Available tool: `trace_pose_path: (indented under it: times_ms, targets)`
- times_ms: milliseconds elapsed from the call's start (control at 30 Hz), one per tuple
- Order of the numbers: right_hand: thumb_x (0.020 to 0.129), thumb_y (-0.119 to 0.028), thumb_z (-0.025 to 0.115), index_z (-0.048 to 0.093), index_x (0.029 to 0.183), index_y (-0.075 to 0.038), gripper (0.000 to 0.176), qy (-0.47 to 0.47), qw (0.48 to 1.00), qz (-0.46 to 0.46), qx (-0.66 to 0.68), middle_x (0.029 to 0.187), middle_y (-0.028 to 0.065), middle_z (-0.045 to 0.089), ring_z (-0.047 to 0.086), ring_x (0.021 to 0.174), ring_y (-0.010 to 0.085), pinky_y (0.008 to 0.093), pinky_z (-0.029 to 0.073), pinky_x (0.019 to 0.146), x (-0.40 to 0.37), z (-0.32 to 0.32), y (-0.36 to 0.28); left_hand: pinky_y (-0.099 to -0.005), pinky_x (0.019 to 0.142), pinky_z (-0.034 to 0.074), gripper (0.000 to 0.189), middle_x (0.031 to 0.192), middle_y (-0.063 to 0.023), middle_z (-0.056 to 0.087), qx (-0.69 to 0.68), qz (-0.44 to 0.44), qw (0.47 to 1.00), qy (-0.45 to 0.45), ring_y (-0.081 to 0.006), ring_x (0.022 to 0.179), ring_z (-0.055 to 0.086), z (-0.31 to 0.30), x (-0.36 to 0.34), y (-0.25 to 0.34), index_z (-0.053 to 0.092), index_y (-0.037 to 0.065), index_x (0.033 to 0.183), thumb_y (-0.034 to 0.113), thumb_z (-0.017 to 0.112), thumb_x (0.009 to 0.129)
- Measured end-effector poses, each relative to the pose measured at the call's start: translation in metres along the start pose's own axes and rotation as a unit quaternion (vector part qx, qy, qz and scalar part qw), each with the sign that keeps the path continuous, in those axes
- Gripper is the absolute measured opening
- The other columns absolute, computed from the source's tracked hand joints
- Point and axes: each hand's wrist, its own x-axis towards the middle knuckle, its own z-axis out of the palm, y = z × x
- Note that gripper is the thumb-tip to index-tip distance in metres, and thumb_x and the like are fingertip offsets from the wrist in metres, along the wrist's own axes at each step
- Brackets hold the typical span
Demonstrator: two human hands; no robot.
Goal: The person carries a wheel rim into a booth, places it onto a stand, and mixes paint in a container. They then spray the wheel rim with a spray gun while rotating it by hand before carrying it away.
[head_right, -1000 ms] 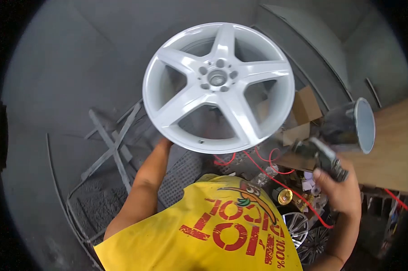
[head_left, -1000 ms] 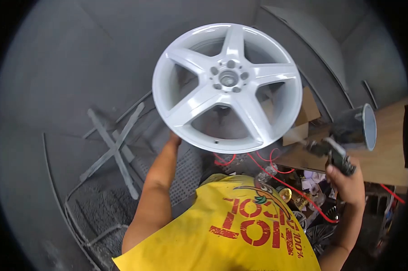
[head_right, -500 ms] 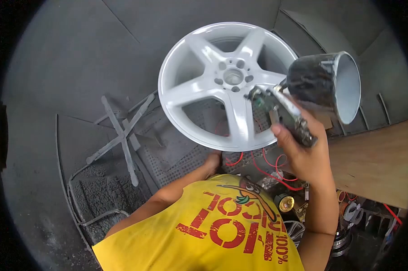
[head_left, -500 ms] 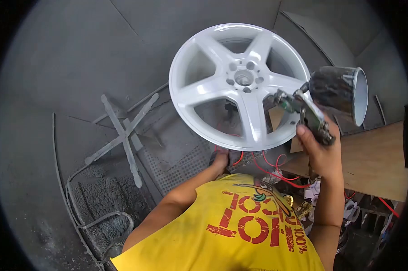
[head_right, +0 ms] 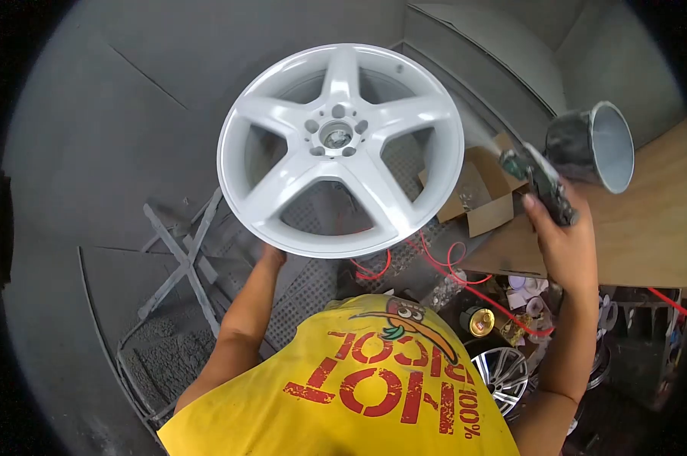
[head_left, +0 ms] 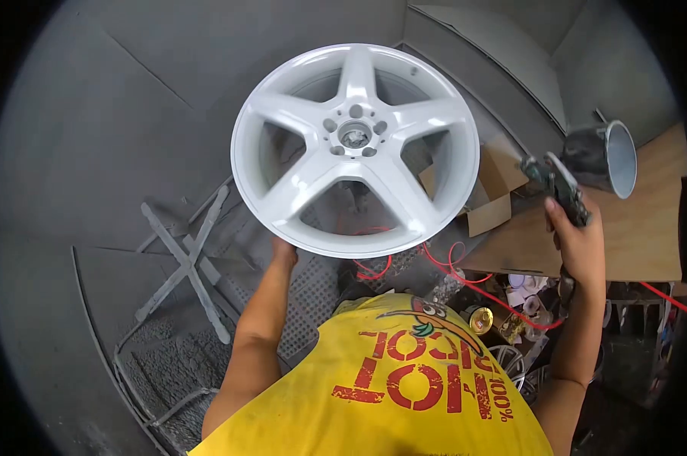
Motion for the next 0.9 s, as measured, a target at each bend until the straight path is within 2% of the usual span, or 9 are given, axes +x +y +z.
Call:
trace_pose_path:
  times_ms: [67, 133, 167, 200, 267, 367, 433, 733, 900]
  targets:
    - [0.089, -0.016, 0.069, 0.063, 0.106, 0.001, 0.025, -0.023, 0.998, 0.066, -0.009, 0.067, -0.0024, 0.052, 0.046, 0.06, 0.0065, 0.0244, 0.039, 0.054, -0.017, -0.009, 0.005, -0.0379, 0.088, 0.052, 0.037, 0.112, -0.0074, 0.067, -0.038, 0.059, 0.998, 0.003, -0.0213, 0.096, 0.065, 0.029, -0.029, -0.049, 0.059, 0.005, 0.123, 0.03, 0.053, 0.097]
    - [0.088, -0.016, 0.07, 0.063, 0.107, 0.001, 0.026, -0.058, 0.995, 0.083, -0.013, 0.068, -0.002, 0.053, 0.047, 0.06, 0.0068, 0.0244, 0.039, 0.054, -0.034, -0.012, 0.015, -0.0375, 0.082, 0.051, 0.035, 0.111, -0.0064, 0.065, -0.069, -0.015, 0.996, 0.058, -0.0199, 0.092, 0.063, 0.063, -0.068, -0.079, 0.059, 0.007, 0.122, 0.031, 0.052, 0.097]
    - [0.087, -0.016, 0.071, 0.063, 0.107, 0.001, 0.027, -0.079, 0.993, 0.09, -0.015, 0.069, -0.0019, 0.054, 0.048, 0.06, 0.0069, 0.0244, 0.04, 0.054, -0.042, -0.012, 0.019, -0.0407, 0.097, 0.046, 0.037, 0.12, -0.009, 0.063, -0.123, -0.07, 0.988, 0.063, -0.0226, 0.109, 0.059, 0.077, -0.085, -0.098, 0.059, 0.008, 0.119, 0.037, 0.053, 0.096]
    - [0.087, -0.015, 0.071, 0.063, 0.107, 0.001, 0.027, -0.094, 0.99, 0.103, 0.01, 0.07, -0.0015, 0.055, 0.049, 0.06, 0.0074, 0.0248, 0.041, 0.055, -0.05, -0.006, 0.015, -0.039, 0.089, 0.05, 0.035, 0.116, -0.0093, 0.064, -0.146, -0.052, 0.988, -0.012, -0.0208, 0.1, 0.061, 0.072, -0.081, -0.145, 0.059, 0.009, 0.118, 0.036, 0.049, 0.098]
    - [0.084, -0.015, 0.074, 0.064, 0.108, 0.002, 0.031, -0.157, 0.975, 0.148, 0.051, 0.076, -0.0006, 0.059, 0.053, 0.066, 0.0085, 0.0256, 0.043, 0.06, -0.059, -0.003, 0.004, -0.0354, 0.055, 0.046, 0.027, 0.098, -0.0078, 0.068, -0.057, -0.202, 0.976, -0.057, -0.0179, 0.065, 0.056, 0.086, -0.108, -0.162, 0.06, 0.012, 0.113, 0.032, 0.046, 0.102]
    - [0.082, -0.012, 0.074, 0.062, 0.123, 0.003, 0.046, -0.22, 0.962, 0.106, 0.125, 0.085, 0.0023, 0.064, 0.056, 0.08, 0.0103, 0.0268, 0.046, 0.074, -0.069, 0.009, 0.002, -0.0399, 0.062, 0.051, 0.024, 0.095, -0.0101, 0.069, 0.017, -0.266, 0.954, -0.135, -0.0229, 0.065, 0.06, 0.12, -0.137, -0.126, 0.06, 0.008, 0.112, 0.028, 0.056, 0.099]
    - [0.081, -0.012, 0.074, 0.06, 0.128, 0.004, 0.051, -0.27, 0.932, 0.158, 0.182, 0.097, 0.0056, 0.067, 0.059, 0.089, 0.0135, 0.03, 0.046, 0.085, -0.073, 0.014, -0.023, -0.043, 0.076, 0.053, 0.026, 0.105, -0.012, 0.067, -0.035, -0.238, 0.966, -0.093, -0.0275, 0.089, 0.064, 0.132, -0.152, -0.099, 0.06, 0.001, 0.113, 0.021, 0.061, 0.096]
    - [0.087, -0.014, 0.071, 0.059, 0.118, 0.003, 0.038, -0.031, 0.996, -0.016, 0.086, 0.081, -0.0015, 0.057, 0.05, 0.067, 0.0066, 0.0219, 0.04, 0.059, -0.067, 0.007, -0.007, -0.0429, 0.092, 0.05, 0.026, 0.116, -0.0146, 0.065, -0.098, -0.207, 0.969, -0.095, -0.0264, 0.102, 0.062, 0.099, -0.12, -0.13, 0.059, -0.003, 0.116, 0.012, 0.059, 0.096]
    - [0.086, -0.016, 0.071, 0.057, 0.12, 0.004, 0.042, -0.074, 0.989, 0.054, 0.117, 0.077, -0.0023, 0.055, 0.047, 0.063, 0.0037, 0.0195, 0.037, 0.055, -0.072, -0.016, -0.002, -0.0325, 0.082, 0.046, 0.023, 0.113, -0.0067, 0.069, -0.086, -0.213, 0.968, -0.097, -0.0177, 0.092, 0.061, 0.1, -0.13, -0.108, 0.063, 0.006, 0.117, 0.019, 0.059, 0.098]
